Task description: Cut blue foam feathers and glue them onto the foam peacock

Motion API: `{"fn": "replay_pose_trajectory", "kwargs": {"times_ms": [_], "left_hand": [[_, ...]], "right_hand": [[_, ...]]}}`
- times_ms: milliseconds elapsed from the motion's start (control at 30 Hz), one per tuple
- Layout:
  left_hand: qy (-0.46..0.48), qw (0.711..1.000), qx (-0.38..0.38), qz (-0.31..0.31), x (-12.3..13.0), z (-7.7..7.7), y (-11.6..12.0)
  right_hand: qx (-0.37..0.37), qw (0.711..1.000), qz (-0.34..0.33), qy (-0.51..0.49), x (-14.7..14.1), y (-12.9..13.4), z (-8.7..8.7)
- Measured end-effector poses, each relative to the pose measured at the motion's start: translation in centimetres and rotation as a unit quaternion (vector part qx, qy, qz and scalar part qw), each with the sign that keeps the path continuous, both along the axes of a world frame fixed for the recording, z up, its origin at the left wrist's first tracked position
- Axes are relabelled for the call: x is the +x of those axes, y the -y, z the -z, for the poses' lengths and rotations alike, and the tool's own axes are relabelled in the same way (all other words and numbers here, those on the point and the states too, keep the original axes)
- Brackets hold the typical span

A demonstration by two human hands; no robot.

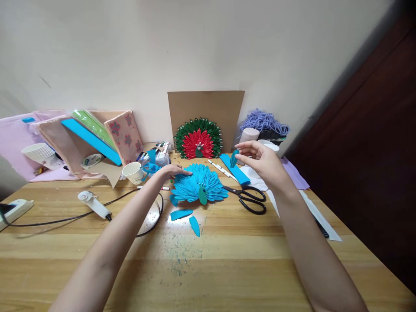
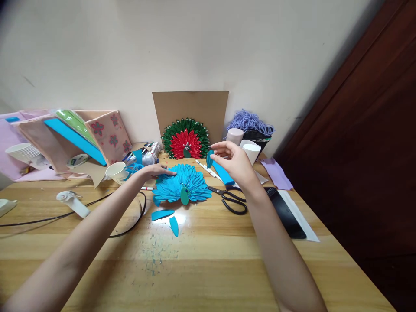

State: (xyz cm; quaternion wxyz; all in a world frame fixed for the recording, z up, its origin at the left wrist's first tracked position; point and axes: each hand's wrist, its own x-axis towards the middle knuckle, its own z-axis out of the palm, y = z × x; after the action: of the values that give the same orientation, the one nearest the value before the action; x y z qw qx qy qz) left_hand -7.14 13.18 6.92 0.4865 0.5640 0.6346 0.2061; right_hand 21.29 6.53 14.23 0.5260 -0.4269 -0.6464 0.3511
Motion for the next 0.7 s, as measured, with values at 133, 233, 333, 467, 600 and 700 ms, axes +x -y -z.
{"fn": "replay_pose_trajectory", "kwargs": {"times_ms": [133, 233, 333, 467, 600, 700], "left_hand": [[0.108, 0.991, -0.075, -0.017, -1.2, -1.3, 3.0], [0.185, 0.981, 0.014, -0.06, -2.9, -2.5, 6.2], [0.213, 0.969, 0.073, -0.102, -4.4, -3.4, 9.4], [0.258, 0.958, 0.081, -0.095, -5.4, -3.5, 12.4], [0.273, 0.956, 0.064, -0.093, -5.4, -3.1, 13.8], [0.252, 0.961, 0.058, -0.099, -5.4, -3.0, 14.0]], "right_hand": [[-0.023, 0.999, -0.005, -0.021, 0.0, 0.0, 0.0], [-0.089, 0.992, -0.048, -0.073, -0.3, -0.1, 0.1], [-0.201, 0.954, -0.159, -0.158, -0.9, 0.2, 0.3], [-0.291, 0.891, -0.271, -0.22, -2.3, 1.1, 0.6], [-0.317, 0.875, -0.305, -0.204, -3.6, 2.1, 0.7], [-0.308, 0.884, -0.308, -0.173, -3.9, 2.5, 0.7]]}}
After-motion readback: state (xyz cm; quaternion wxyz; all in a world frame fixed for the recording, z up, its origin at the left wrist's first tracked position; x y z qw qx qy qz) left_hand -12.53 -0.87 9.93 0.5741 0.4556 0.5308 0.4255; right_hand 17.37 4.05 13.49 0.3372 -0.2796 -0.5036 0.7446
